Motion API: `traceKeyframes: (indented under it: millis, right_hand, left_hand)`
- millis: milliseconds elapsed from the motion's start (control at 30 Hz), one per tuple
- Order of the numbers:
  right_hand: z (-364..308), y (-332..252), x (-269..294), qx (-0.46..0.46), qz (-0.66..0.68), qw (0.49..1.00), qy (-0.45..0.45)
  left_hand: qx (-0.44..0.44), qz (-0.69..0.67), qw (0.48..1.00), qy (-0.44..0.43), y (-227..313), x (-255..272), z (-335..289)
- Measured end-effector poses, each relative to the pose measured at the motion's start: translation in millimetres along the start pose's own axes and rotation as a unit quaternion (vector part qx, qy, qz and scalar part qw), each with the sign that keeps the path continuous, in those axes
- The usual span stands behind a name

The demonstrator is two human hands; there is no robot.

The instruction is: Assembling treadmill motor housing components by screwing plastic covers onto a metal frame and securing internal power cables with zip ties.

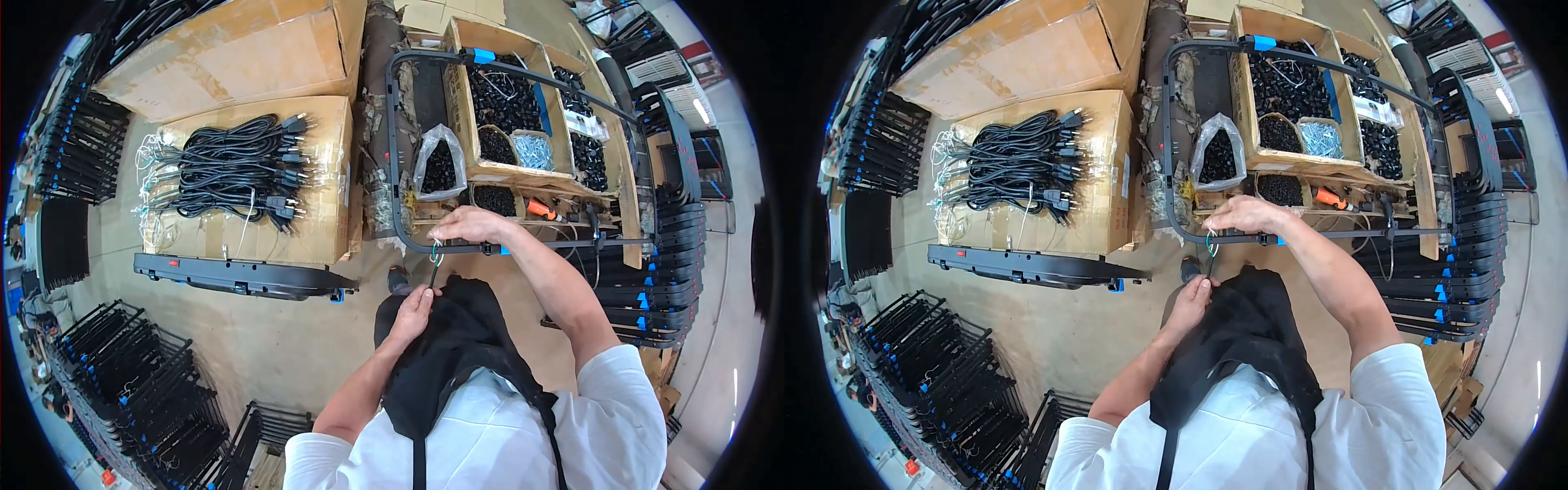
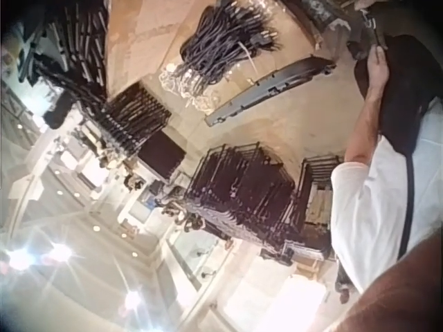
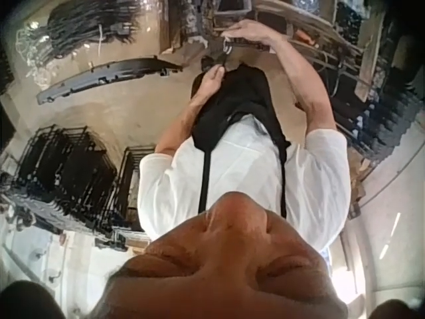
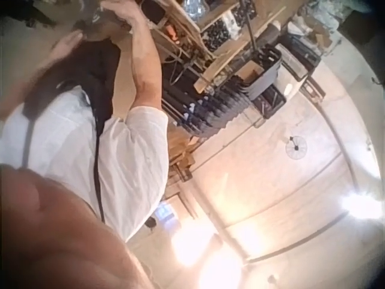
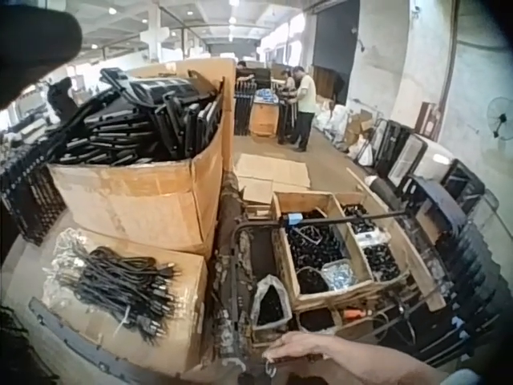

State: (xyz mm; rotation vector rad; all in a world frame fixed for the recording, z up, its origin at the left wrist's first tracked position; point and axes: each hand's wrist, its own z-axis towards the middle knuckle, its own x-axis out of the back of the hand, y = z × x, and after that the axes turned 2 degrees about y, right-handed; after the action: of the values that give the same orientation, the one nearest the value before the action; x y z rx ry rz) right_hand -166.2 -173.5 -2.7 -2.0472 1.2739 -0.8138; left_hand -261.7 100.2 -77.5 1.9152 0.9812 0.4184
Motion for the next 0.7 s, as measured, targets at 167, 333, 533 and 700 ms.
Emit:
traceKeyframes:
  millis: [167, 333, 533, 700]
  right_hand:
    - [11.0, 6.2, 9.1, -0.062, 0.071, 0.993, -0.067]
    - [23.1, 33.6, 2.3, 0.016, 0.158, 0.987, -0.006]
    - [24.5, 4.8, -6.7, 0.054, 0.058, 0.993, 0.086]
    - [44.1, 36.6, -1.7, 0.059, 0.211, 0.947, 0.233]
  left_hand:
    - [0.009, -0.026, 1.0, 0.0, -4.9, 5.6, -3.3]
    - [-0.015, -0.015, 0.999, -0.035, 16.7, 4.7, -5.6]
    - [-0.037, 0.063, 0.995, 0.064, 21.1, -7.2, -2.7]
    - [0.009, 0.006, 0.997, 0.072, 6.9, -13.3, -6.6]
